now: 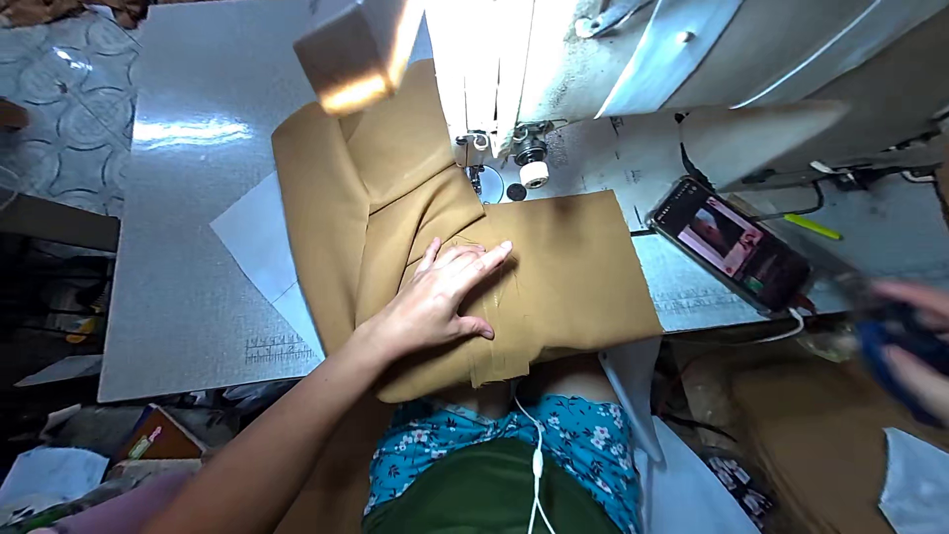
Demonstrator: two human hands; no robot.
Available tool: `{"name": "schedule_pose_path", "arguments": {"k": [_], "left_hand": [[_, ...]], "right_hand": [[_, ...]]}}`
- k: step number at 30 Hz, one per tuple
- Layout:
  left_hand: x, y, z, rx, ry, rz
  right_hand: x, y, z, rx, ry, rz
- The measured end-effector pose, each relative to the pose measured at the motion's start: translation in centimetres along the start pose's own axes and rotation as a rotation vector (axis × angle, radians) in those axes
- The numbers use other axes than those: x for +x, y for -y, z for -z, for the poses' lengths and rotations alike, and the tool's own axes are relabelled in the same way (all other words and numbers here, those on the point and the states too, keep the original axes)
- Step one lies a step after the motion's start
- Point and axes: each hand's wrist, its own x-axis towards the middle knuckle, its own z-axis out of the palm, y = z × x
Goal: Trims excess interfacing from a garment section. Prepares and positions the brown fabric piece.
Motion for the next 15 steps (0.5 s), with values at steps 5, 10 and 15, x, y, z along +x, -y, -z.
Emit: {"name": "schedule_pose_path", "arguments": {"k": [5, 10, 15], "left_hand": [[0.1, -0.1, 0.0, 0.002, 0.011, -0.003], [0.1, -0.2, 0.0, 0.020, -0.013, 0.001], [-0.1, -0.8, 0.1, 0.136, -0.107, 0.123]], "right_hand": [[1.3, 9.5, -7.2, -0.086, 0.073, 0.457], [3.1, 11.3, -9.9, -0.030, 0.158, 0.600], [4.0, 11.1, -9.7, -0.124, 0.112, 0.569]]}}
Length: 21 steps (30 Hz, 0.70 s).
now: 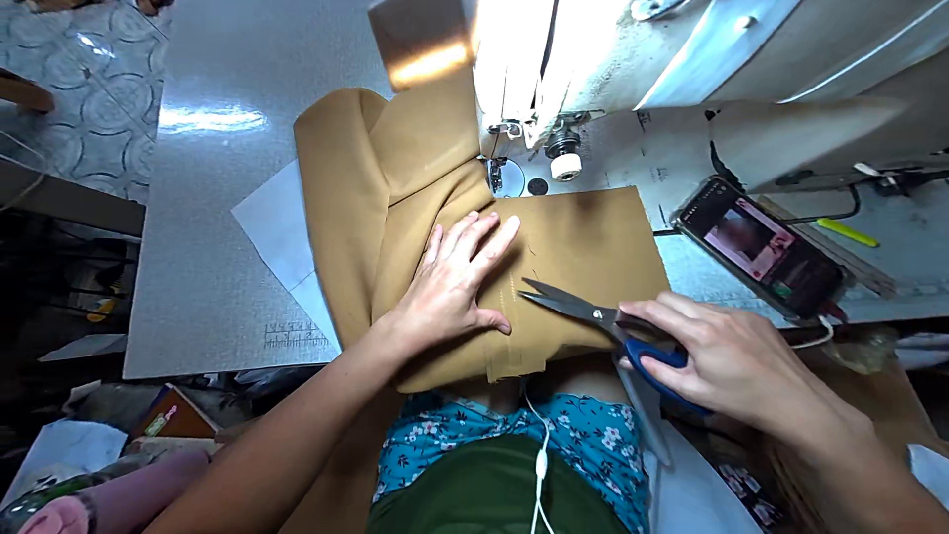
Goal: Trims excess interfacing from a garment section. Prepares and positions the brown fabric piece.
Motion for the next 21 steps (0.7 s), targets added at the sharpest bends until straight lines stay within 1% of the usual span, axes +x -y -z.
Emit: {"name": "schedule_pose_path", "arguments": {"k": [3, 5, 7, 9, 10, 11, 12, 13, 14, 15, 16, 17, 19, 20, 21], "left_hand": [[-0.4, -0.6, 0.1, 0.065, -0.094, 0.011], [-0.8, -1.5, 0.2, 0.094, -0.155, -0.041], [-2.1, -3.2, 0.0, 0.108, -0.125, -0.124], [-4.4, -5.3, -1.0, 0.171, 0.004, -0.171], [-5.6, -6.1, -1.5, 0.244, 0.078, -0.176], [-6.5, -6.4, -2.2, 0.363, 0.102, -0.192], [-7.0, -6.4, -2.7, 0.448, 0.090, -0.217], [-6.9, -6.1, -2.9, 0.460, 0.037, -0.242], [-6.1, -5.9, -2.5, 0.395, -0.032, -0.250], [-5.1, -5.9, -1.7, 0.277, -0.076, -0.220], [-3.8, -5.9, -0.7, 0.141, -0.082, -0.147], [-2.5, -5.8, 0.6, -0.006, -0.026, -0.032], [0.4, -4.5, 2.8, -0.267, 0.147, 0.284], [1.7, -3.6, 3.2, -0.377, 0.209, 0.432], [2.5, -2.6, 3.2, -0.448, 0.225, 0.527]], "right_hand": [[1.2, 0.1, 0.1, -0.051, -0.005, -0.022], [2.4, 0.6, -0.1, -0.044, 0.003, -0.043], [3.5, 1.0, -0.4, 0.000, 0.019, -0.083], [4.5, 1.1, -0.8, 0.005, 0.027, -0.133], [4.9, 1.1, -0.8, -0.014, 0.028, -0.159], [5.2, 1.0, -0.7, -0.041, 0.019, -0.177], [5.3, 0.8, -0.5, -0.069, 0.002, -0.191], [5.3, 0.7, -0.4, -0.096, -0.020, -0.201], [5.1, 0.5, -0.1, -0.112, -0.042, -0.214], [4.7, 0.5, 0.4, -0.103, -0.064, -0.231], [4.0, 0.6, 1.0, -0.068, -0.088, -0.251], [3.1, 0.8, 1.6, -0.027, -0.124, -0.263], [0.9, 1.8, 2.3, 0.091, -0.229, -0.273], [-0.2, 2.7, 2.3, 0.190, -0.270, -0.271], [-1.1, 3.6, 2.0, 0.331, -0.279, -0.265]]}}
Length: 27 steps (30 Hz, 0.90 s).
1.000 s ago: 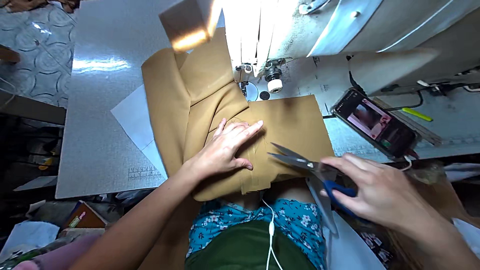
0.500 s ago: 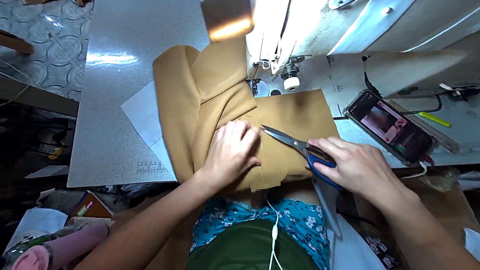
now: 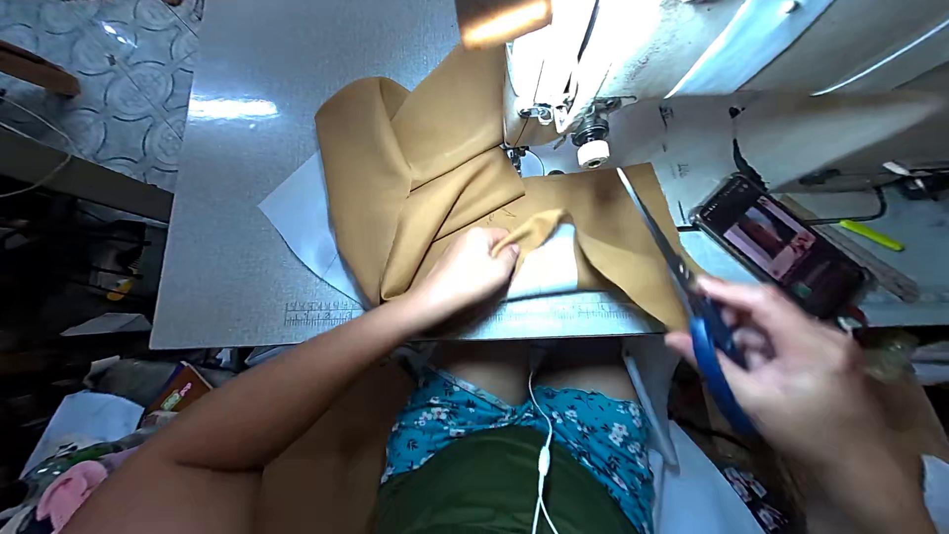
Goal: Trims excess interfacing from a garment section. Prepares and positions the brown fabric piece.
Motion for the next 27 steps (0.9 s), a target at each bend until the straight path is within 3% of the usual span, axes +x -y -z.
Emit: {"name": "schedule_pose_path", "arguments": {"k": [4, 7, 10, 15, 19, 27], "left_hand": [[1.1, 1.1, 0.1, -0.061, -0.064, 0.011], [0.8, 0.7, -0.3, 0.011, -0.124, 0.023], [0.5, 0.2, -0.5, 0.163, -0.233, -0.053], [1.2, 0.8, -1.3, 0.314, -0.257, -0.291], [0.7, 0.7, -1.6, 0.304, -0.248, -0.245], [0.4, 0.1, -1.3, 0.248, -0.228, -0.119]], "right_hand": [[-3.2, 2.0, -3.7, 0.501, 0.259, -0.216], [-3.5, 2.5, -5.8, 0.580, 0.460, -0.455], [-3.4, 2.9, -6.4, 0.645, 0.502, -0.548], [-4.3, 3.1, -5.4, 0.707, 0.546, -0.564], [-6.0, 2.8, -4.9, 0.745, 0.657, -0.529], [-3.8, 4.8, -7.6, 0.554, 0.597, -0.526]]}}
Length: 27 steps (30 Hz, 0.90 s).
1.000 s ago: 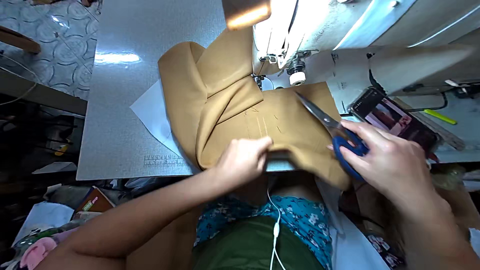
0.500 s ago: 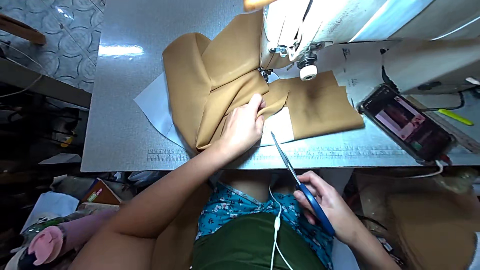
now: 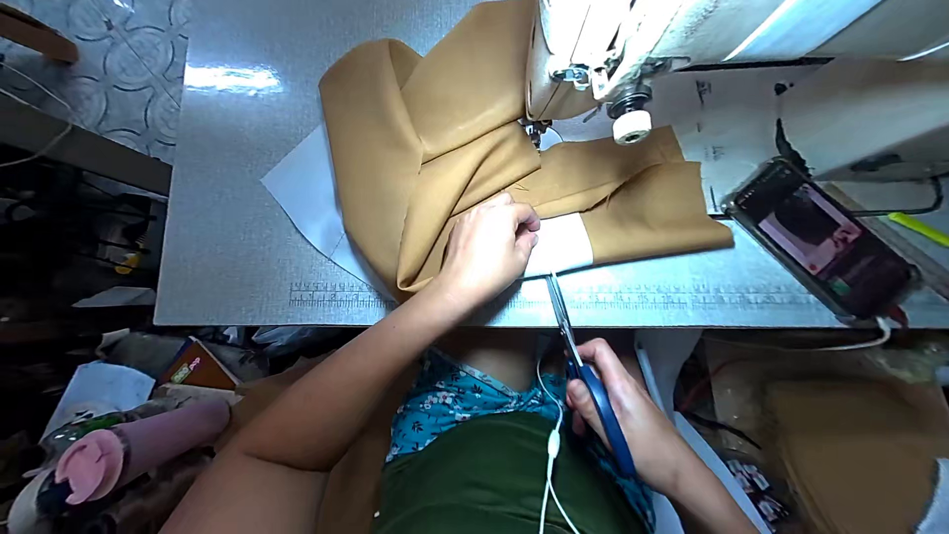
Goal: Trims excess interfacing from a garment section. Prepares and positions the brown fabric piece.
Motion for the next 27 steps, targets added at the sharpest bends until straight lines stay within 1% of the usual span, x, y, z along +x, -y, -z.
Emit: {"name": "schedule_pose_path", "arguments": {"k": [4, 9, 22, 24, 27], "left_hand": [[0.0, -0.1, 0.0, 0.001, -0.002, 0.035], [0.1, 0.1, -0.2, -0.006, -0.017, 0.034], [0.0, -0.1, -0.3, -0.029, -0.011, 0.055], [0.1, -0.4, -0.1, -0.046, 0.030, 0.078], [0.4, 0.0, 0.6, -0.181, 0.115, 0.066]], "right_hand": [[0.5, 0.6, -0.6, -0.051, -0.033, -0.032], [0.9, 1.0, -0.9, -0.064, -0.053, -0.039], [0.4, 0.8, -1.2, 0.008, -0.149, -0.001], [0.5, 0.8, -0.8, 0.025, -0.134, -0.009], [0.2, 0.0, 0.2, -0.006, -0.031, 0.010]]}}
